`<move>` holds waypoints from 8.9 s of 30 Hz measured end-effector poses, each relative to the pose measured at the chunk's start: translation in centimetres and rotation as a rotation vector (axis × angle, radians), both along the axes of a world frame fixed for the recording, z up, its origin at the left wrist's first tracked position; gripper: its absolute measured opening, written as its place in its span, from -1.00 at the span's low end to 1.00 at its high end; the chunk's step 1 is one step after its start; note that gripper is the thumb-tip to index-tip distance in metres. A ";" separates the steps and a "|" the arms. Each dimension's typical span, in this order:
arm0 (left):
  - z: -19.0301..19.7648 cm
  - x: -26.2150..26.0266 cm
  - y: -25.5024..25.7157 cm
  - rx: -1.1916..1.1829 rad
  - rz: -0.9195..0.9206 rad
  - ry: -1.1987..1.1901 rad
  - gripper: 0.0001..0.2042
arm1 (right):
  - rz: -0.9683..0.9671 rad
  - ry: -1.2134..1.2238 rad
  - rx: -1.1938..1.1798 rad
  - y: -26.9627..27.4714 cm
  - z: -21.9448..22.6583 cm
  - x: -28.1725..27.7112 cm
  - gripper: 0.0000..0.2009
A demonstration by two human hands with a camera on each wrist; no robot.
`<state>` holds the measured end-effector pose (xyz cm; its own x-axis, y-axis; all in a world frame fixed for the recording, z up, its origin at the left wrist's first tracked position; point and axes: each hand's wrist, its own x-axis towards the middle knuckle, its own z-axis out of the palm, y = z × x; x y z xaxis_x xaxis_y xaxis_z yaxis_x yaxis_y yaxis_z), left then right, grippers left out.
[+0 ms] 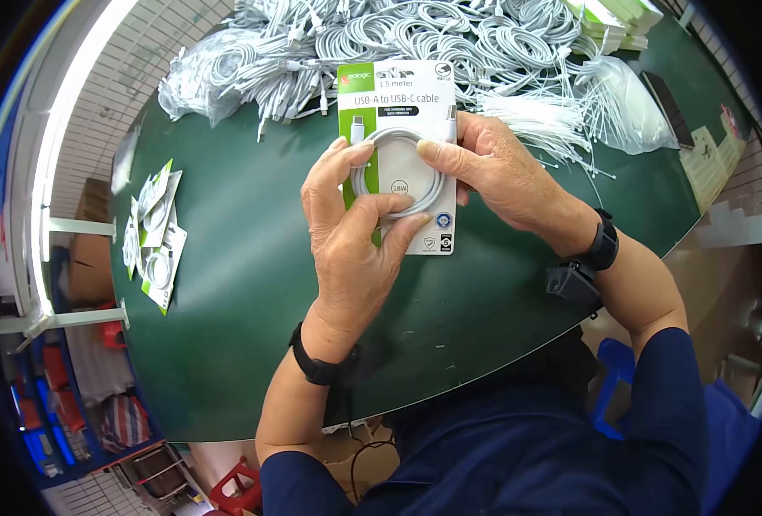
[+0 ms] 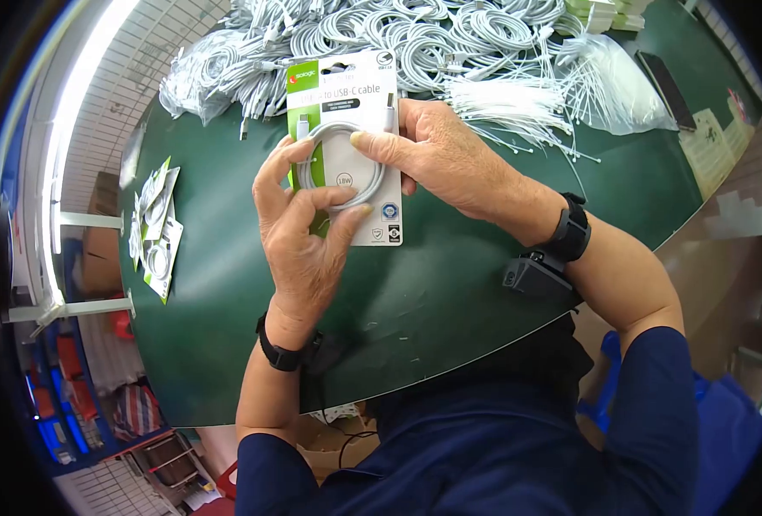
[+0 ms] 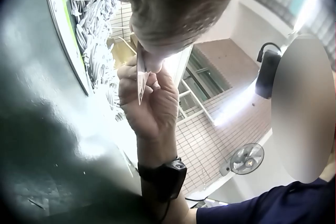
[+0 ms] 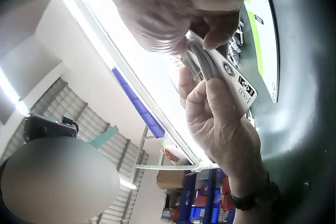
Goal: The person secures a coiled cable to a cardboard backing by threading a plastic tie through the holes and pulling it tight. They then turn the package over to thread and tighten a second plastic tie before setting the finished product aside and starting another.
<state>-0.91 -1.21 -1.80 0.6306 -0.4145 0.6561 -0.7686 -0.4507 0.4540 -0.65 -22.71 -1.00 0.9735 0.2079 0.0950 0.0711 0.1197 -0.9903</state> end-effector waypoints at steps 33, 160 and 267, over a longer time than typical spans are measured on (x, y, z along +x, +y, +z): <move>3.6 0.0 1.8 -0.330 -0.098 0.558 -0.27 | -0.013 -0.582 -0.670 -0.8 5.0 -1.2 -0.42; 1.0 1.8 2.8 -0.117 -0.044 0.038 -0.72 | -0.363 -0.007 -0.089 -6.4 -0.5 4.1 -0.85; 1.6 0.7 1.6 0.032 -0.077 -0.270 -0.73 | -0.054 -0.605 -0.252 -0.7 2.6 -1.9 -0.91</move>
<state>-0.17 0.43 -0.20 0.4004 -0.4774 0.7821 -0.8923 -0.3975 0.2142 -2.52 -23.43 1.63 0.7734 0.2477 0.5835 0.6234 -0.1305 -0.7709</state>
